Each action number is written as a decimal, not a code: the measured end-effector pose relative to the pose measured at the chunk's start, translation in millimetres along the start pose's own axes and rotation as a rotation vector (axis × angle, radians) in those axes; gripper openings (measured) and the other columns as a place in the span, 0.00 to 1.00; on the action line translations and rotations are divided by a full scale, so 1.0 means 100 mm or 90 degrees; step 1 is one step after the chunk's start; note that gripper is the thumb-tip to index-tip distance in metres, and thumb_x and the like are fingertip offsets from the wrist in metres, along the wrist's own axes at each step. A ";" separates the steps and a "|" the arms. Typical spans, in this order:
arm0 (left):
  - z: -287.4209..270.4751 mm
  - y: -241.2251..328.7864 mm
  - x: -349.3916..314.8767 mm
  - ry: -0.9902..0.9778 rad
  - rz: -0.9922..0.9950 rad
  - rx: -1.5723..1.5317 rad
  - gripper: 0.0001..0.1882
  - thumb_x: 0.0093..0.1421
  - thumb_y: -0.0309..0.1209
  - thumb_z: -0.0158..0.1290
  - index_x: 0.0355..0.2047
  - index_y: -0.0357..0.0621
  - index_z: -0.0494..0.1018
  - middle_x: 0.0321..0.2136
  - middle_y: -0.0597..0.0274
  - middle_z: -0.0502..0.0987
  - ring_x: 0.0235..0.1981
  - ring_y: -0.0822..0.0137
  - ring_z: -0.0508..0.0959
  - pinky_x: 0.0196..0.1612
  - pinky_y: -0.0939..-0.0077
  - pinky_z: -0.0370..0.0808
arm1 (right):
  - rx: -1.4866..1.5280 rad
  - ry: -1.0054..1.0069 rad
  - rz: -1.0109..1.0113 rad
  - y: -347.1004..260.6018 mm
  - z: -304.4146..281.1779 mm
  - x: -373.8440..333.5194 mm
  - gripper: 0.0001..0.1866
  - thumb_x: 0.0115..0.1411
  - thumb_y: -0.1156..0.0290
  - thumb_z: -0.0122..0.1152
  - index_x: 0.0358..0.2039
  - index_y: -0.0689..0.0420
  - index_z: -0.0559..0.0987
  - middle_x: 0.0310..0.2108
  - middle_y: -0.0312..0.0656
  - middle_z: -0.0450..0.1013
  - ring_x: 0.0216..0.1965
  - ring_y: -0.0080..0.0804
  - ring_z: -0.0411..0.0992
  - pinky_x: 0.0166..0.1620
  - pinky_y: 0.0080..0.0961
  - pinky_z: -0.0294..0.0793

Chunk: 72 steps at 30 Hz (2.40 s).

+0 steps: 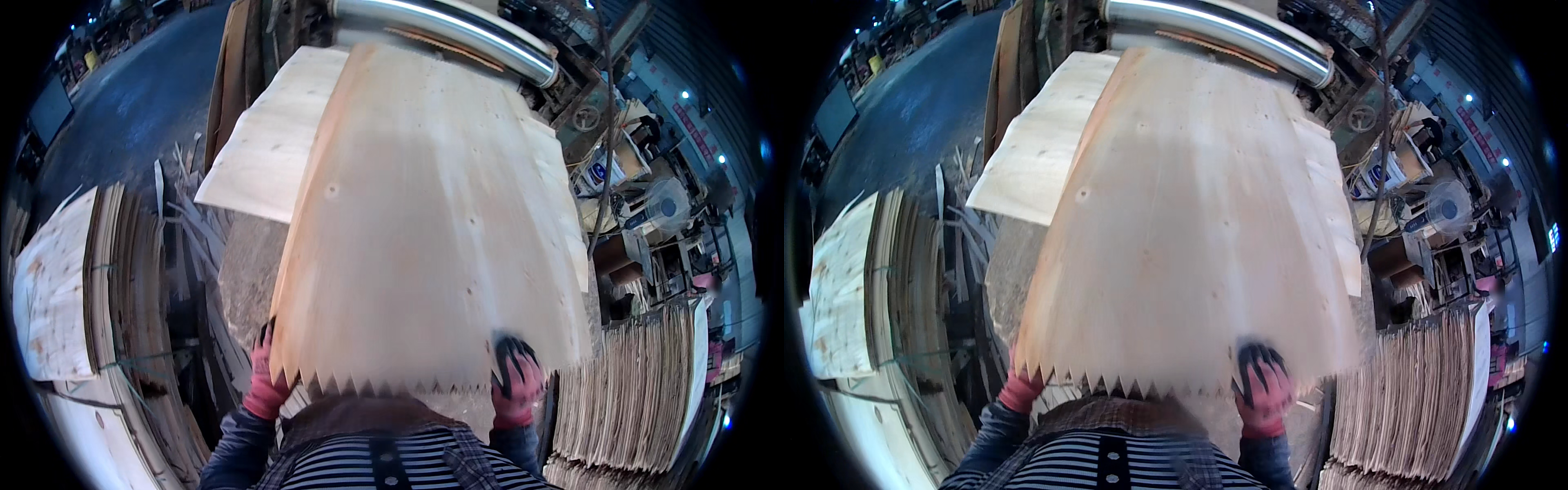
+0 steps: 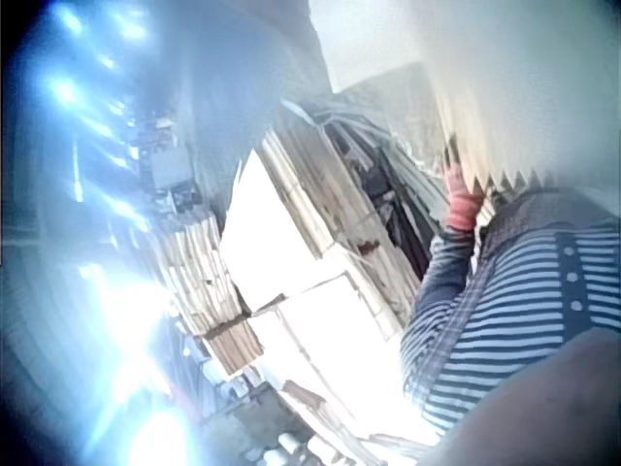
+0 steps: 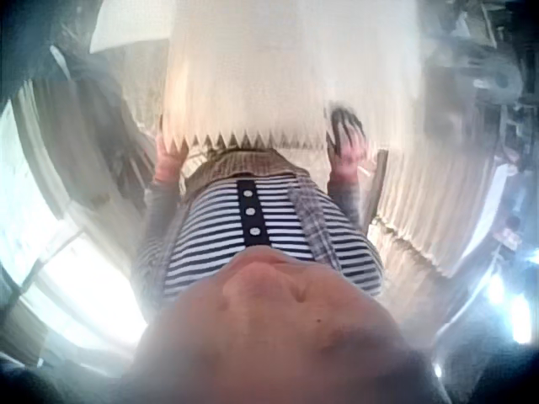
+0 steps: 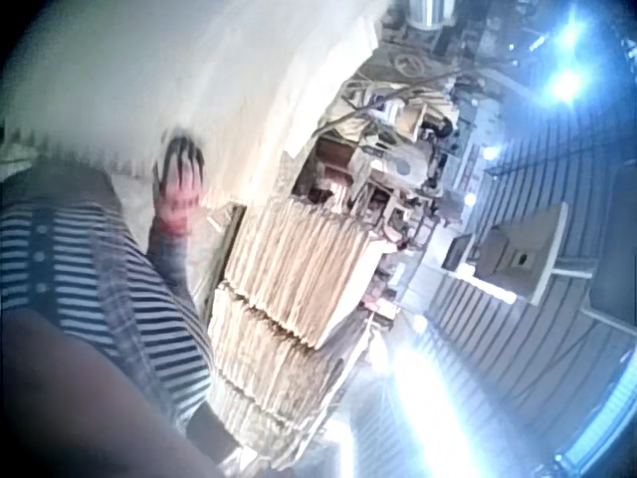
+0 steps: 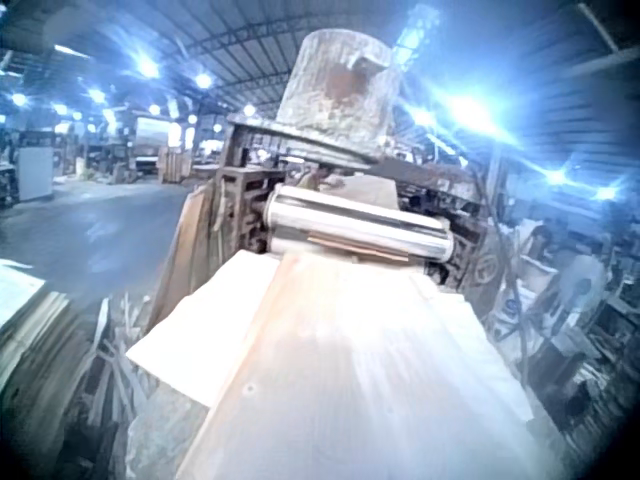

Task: The person repeatedly picks up thin wooden sheets with serrated edges, places them on a roller machine, and wipes the surface with gloved hands. The person stacks processed sheets to the side and continues the cycle with new sheets from a nearby pile.

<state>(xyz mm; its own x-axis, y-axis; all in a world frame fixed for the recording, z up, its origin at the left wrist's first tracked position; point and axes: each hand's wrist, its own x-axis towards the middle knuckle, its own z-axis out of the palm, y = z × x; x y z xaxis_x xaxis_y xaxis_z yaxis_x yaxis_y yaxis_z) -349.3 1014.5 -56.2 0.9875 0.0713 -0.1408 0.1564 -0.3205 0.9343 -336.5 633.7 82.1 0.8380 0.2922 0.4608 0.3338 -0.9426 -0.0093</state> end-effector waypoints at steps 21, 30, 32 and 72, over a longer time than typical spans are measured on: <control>-0.06 0.36 0.36 0.162 -0.055 0.300 0.26 0.45 0.38 0.56 0.45 0.46 0.67 0.30 0.54 0.74 0.31 0.61 0.74 0.33 0.69 0.70 | 0.065 -0.127 -0.047 0.27 1.95 1.14 0.28 0.49 0.62 0.53 0.51 0.56 0.63 0.53 0.50 0.56 0.56 0.50 0.51 0.57 0.46 0.46; 0.01 1.55 0.32 -0.095 0.082 -0.008 0.22 0.53 0.42 0.51 0.38 0.34 0.67 0.26 0.54 0.73 0.30 0.68 0.73 0.34 0.76 0.69 | 0.088 -0.200 -0.060 0.03 1.33 -1.36 0.29 0.47 0.60 0.55 0.49 0.58 0.65 0.52 0.52 0.56 0.52 0.54 0.55 0.54 0.53 0.52; -0.17 1.91 0.12 -0.132 0.073 -0.115 0.18 0.54 0.40 0.50 0.36 0.35 0.67 0.23 0.58 0.71 0.25 0.72 0.69 0.29 0.78 0.67 | 0.197 -0.010 -0.085 -0.02 1.12 -1.25 0.32 0.44 0.62 0.59 0.50 0.61 0.62 0.52 0.52 0.56 0.54 0.54 0.54 0.54 0.51 0.51; -0.51 0.65 0.16 -0.031 -0.089 -0.244 0.27 0.51 0.25 0.52 0.52 0.40 0.59 0.47 0.57 0.66 0.48 0.69 0.66 0.50 0.80 0.62 | 0.086 -0.344 -0.058 -0.14 1.40 -0.37 0.29 0.46 0.60 0.54 0.48 0.59 0.65 0.50 0.54 0.57 0.54 0.55 0.52 0.56 0.48 0.47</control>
<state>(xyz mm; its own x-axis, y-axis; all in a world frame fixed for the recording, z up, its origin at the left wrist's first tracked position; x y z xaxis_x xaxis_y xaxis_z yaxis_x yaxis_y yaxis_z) -324.1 1042.8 18.4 0.9587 0.0418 -0.2814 0.2785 0.0643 0.9583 -312.1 658.3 -58.8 0.8935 0.4459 -0.0540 0.4375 -0.8912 -0.1202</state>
